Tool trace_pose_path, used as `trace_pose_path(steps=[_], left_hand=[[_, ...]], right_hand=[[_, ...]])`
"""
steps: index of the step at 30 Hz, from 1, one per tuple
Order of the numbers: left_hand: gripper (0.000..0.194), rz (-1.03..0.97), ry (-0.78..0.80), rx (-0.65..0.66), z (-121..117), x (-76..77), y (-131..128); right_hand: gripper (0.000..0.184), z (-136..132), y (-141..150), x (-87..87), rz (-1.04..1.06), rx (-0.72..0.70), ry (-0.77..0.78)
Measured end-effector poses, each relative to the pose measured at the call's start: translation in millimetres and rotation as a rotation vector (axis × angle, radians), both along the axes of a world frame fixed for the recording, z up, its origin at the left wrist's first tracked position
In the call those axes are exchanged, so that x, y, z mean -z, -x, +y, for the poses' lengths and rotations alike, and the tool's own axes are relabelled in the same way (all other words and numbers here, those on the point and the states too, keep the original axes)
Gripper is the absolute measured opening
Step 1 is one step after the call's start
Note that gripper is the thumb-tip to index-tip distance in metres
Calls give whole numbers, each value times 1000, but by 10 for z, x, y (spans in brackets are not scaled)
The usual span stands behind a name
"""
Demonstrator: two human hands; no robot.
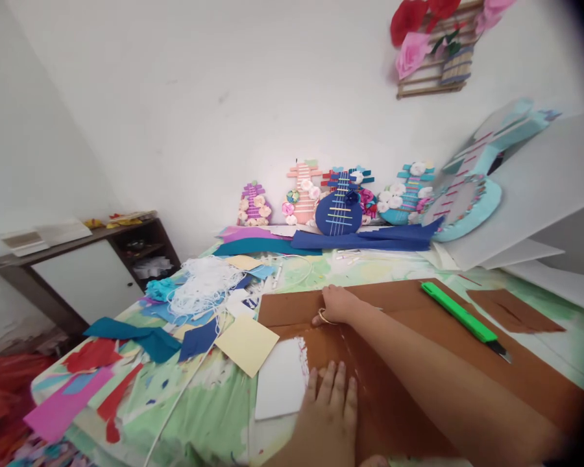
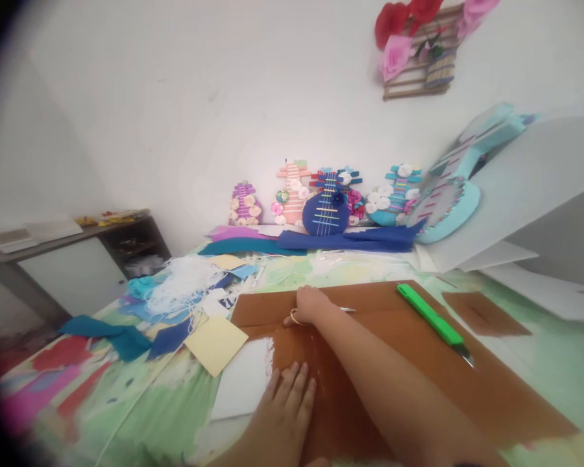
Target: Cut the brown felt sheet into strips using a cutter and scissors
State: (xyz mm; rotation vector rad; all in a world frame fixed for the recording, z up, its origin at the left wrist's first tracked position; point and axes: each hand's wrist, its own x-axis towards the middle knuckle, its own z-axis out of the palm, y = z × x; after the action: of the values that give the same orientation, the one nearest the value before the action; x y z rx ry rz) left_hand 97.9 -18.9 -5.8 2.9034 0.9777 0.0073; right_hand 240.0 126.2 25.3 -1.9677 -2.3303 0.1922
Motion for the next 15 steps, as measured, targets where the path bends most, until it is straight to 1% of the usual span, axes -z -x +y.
trace_pose_path(steps=[5, 8, 11, 13, 15], left_hand=[[68, -30, -75, -9, 19, 130, -18], [60, -43, -107, 21, 34, 185, -13], [48, -30, -138, 17, 43, 224, -5], [46, -23, -152, 6, 43, 239, -1], [49, -21, -146, 21, 36, 238, 0]], right_hand=[[78, 23, -30, 33, 13, 9, 24], [77, 30, -24, 28, 11, 19, 35], [75, 32, -21, 15, 12, 25, 41], [75, 34, -23, 14, 15, 26, 41], [74, 39, -28, 22, 18, 26, 43]])
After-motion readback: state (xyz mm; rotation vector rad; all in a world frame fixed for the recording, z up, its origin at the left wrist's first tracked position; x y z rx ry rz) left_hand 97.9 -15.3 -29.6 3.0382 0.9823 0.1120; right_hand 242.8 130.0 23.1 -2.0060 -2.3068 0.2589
